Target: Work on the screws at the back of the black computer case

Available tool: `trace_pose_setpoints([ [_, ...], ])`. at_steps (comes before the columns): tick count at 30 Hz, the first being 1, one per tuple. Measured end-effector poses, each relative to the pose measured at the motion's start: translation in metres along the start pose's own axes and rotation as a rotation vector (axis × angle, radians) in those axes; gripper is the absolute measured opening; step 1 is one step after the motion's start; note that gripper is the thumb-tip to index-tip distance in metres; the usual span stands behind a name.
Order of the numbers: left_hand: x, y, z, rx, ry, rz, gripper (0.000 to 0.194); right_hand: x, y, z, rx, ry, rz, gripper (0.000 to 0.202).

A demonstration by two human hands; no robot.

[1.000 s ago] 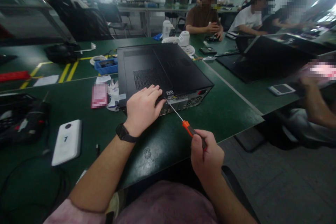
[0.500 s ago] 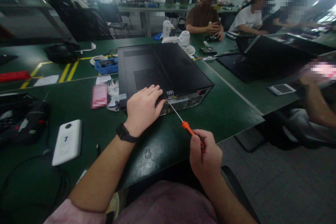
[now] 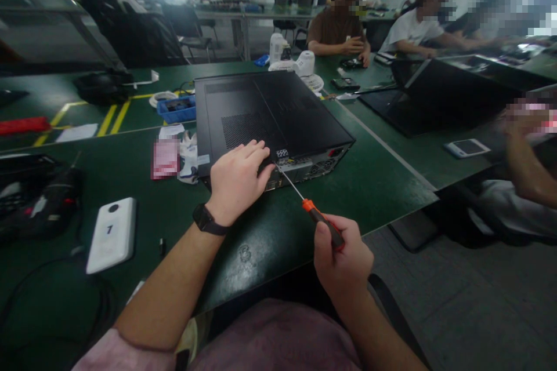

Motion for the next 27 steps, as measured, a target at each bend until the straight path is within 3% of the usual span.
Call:
trace_pose_setpoints([
  [6, -0.0009, 0.0011, 0.0000, 0.004, -0.001, -0.010, 0.024, -0.0021, 0.0018, 0.0012, -0.047, -0.002, 0.097, 0.024],
  [13, -0.0016, 0.0009, -0.0003, 0.000, -0.008, -0.013, 0.023, 0.0010, 0.0022, -0.0005, -0.017, 0.013, -0.006, 0.027],
  [27, -0.0015, 0.0016, 0.0003, -0.008, -0.004, -0.006, 0.024, -0.0009, 0.0021, 0.0006, -0.026, 0.000, 0.042, 0.022],
])
Point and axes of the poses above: each hand's wrist, its own z-axis towards the middle knuckle, its own y-axis out of the palm, x = y × z, the point moved 8 cm from there along z, towards the middle knuckle, and after that the axes turned 14 degrees about -x, right-handed, at the moved point
